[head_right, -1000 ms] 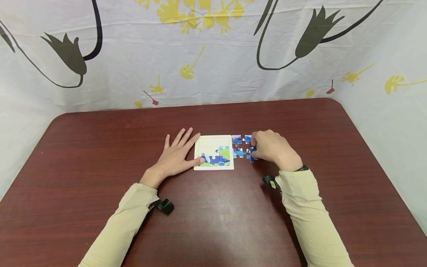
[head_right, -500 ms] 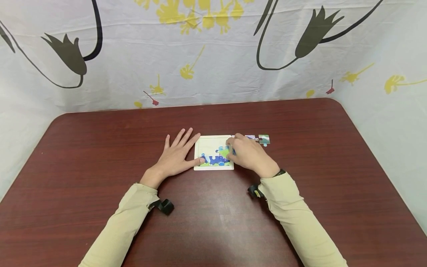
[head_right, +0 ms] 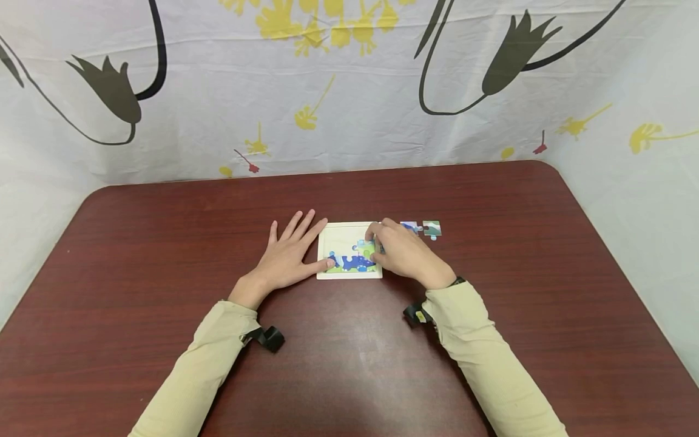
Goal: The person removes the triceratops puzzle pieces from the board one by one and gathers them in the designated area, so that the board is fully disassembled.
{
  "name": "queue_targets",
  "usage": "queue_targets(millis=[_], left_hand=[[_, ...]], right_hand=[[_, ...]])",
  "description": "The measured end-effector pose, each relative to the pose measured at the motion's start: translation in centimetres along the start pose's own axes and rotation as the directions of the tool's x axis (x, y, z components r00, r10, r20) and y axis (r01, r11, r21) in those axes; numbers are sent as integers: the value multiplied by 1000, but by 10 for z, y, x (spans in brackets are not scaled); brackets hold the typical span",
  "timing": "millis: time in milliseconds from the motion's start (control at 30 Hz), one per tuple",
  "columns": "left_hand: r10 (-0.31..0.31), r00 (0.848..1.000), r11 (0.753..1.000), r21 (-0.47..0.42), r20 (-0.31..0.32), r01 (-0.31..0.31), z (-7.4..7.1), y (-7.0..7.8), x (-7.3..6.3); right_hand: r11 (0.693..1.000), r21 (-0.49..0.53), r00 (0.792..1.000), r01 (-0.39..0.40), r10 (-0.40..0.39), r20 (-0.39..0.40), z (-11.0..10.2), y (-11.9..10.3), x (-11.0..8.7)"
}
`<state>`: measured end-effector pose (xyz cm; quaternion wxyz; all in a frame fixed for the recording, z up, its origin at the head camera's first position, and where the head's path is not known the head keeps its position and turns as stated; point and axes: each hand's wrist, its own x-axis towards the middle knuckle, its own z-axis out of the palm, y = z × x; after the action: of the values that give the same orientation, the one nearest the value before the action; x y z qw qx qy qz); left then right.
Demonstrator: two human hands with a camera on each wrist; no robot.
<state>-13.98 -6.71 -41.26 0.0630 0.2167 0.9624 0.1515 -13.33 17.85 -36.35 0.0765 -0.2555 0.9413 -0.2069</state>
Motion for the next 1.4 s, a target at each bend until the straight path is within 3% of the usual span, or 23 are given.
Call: queue_targets(millis=[467, 867, 1000, 1167, 1400], left_hand=[[7, 1000, 1000, 3, -2, -7, -1, 1, -1], [14, 1000, 1000, 4, -12, -14, -1, 1, -1], [21, 1000, 1000, -3, -15, -21, -3, 0, -2], [15, 1000, 1000, -6, -15, -16, -2, 0, -2], [26, 1000, 1000, -12, -15, -26, -3, 1, -2]], right_hand=[[999, 38, 999, -21, 23, -49, 0, -5, 4], [999, -13, 995, 48, -49, -88, -13, 1, 0], [999, -34, 991, 38, -42, -127, -32, 8, -8], [997, -78, 986, 22, -35, -164, -53, 26, -32], [996, -86, 986, -22, 8, -164, -58, 61, -69]])
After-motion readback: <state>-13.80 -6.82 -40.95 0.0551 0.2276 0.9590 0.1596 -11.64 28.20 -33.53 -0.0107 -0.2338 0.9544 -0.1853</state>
